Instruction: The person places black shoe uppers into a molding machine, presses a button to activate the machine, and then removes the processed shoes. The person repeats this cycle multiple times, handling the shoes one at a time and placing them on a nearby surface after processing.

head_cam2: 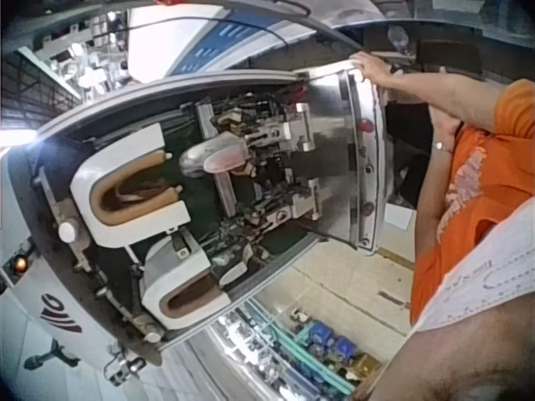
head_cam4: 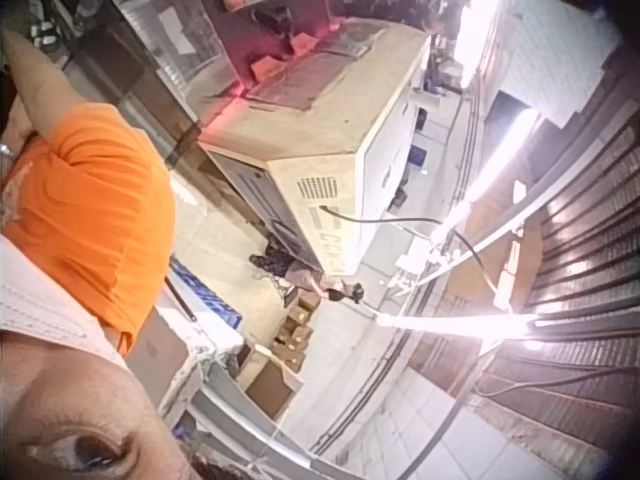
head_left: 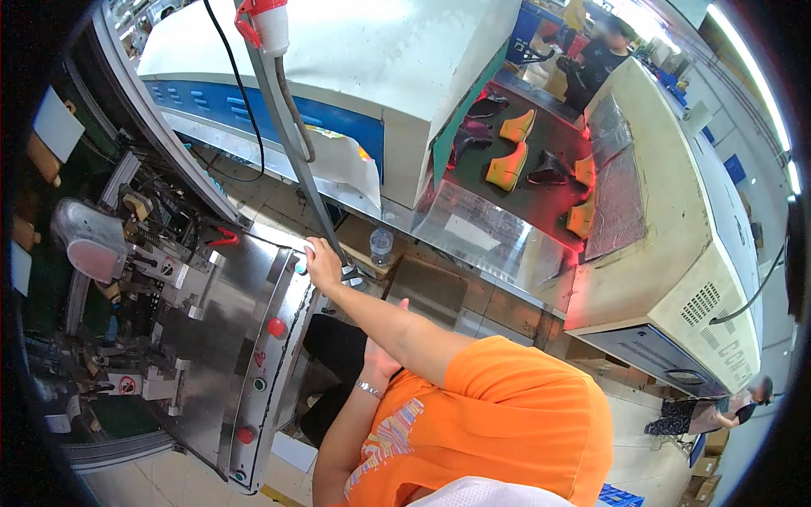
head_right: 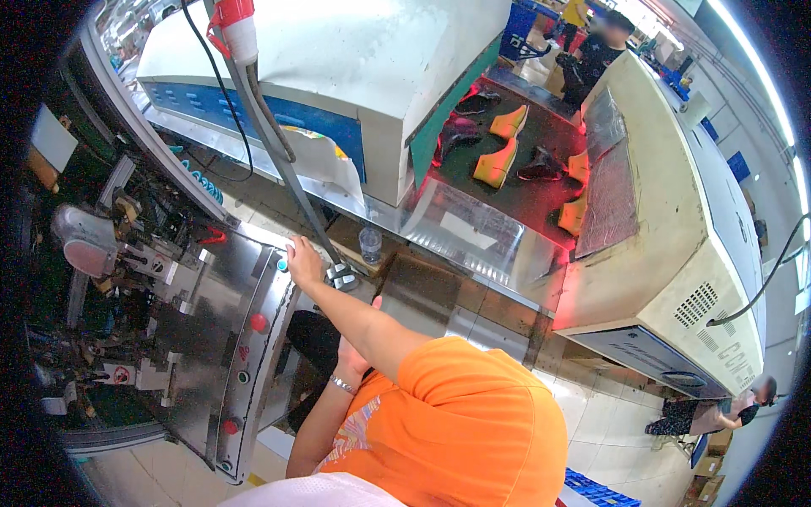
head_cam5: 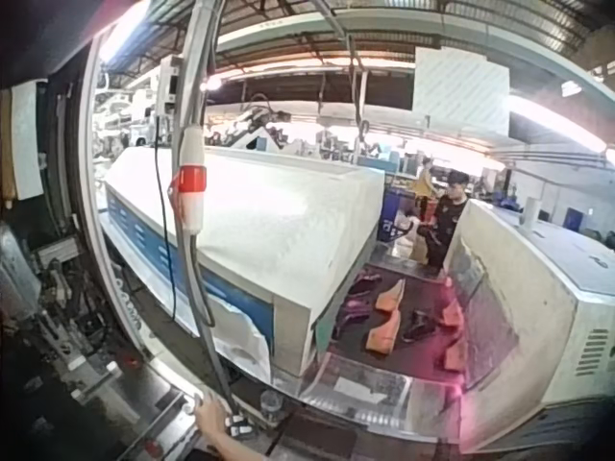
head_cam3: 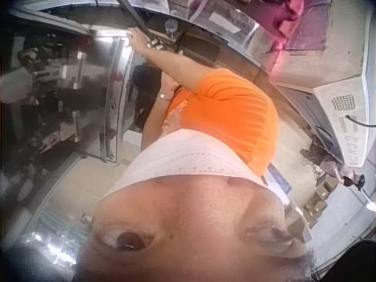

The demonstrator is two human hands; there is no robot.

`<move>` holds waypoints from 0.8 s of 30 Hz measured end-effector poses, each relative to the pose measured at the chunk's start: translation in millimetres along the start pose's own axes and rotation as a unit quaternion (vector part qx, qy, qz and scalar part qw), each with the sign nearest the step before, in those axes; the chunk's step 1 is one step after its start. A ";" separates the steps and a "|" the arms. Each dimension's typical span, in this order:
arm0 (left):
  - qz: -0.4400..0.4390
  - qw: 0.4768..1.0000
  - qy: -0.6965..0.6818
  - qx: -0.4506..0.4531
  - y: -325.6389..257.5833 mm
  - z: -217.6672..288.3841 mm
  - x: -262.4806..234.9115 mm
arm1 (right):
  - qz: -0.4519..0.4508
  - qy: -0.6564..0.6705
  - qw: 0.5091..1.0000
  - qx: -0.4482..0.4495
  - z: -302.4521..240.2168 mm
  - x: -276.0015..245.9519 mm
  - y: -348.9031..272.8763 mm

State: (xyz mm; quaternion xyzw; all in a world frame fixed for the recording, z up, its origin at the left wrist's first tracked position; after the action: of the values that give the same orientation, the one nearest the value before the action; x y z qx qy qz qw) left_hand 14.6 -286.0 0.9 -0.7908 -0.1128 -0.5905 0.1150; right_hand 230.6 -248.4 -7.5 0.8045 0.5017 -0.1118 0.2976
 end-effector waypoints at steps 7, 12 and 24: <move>0.015 0.980 -0.074 0.186 -25.6 58.6 -21.4 | 0.032 0.009 0.999 0.001 2.1 -5.2 -0.5; 0.003 0.987 -0.089 0.134 -17.0 43.7 -19.6 | 0.027 0.020 0.999 -0.009 -3.9 -0.6 -3.2; 0.231 0.969 0.074 0.053 -17.3 26.8 -63.8 | 0.003 0.001 1.000 -0.021 2.9 2.5 3.3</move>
State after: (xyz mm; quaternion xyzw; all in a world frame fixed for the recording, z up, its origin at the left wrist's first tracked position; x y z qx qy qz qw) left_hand 15.8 -263.8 -66.9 -0.7422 0.0507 -0.5981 0.2980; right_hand 235.0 -249.3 -9.9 0.7999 0.5015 -0.0996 0.3142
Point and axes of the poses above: each hand's wrist, its own y-axis towards the middle knuckle, its own x-axis out of the palm, z = x × y, the point moved 9 cm from there along y, towards the middle knuckle, and after that the axes turned 13 degrees about -x, right-handed, at the moved point
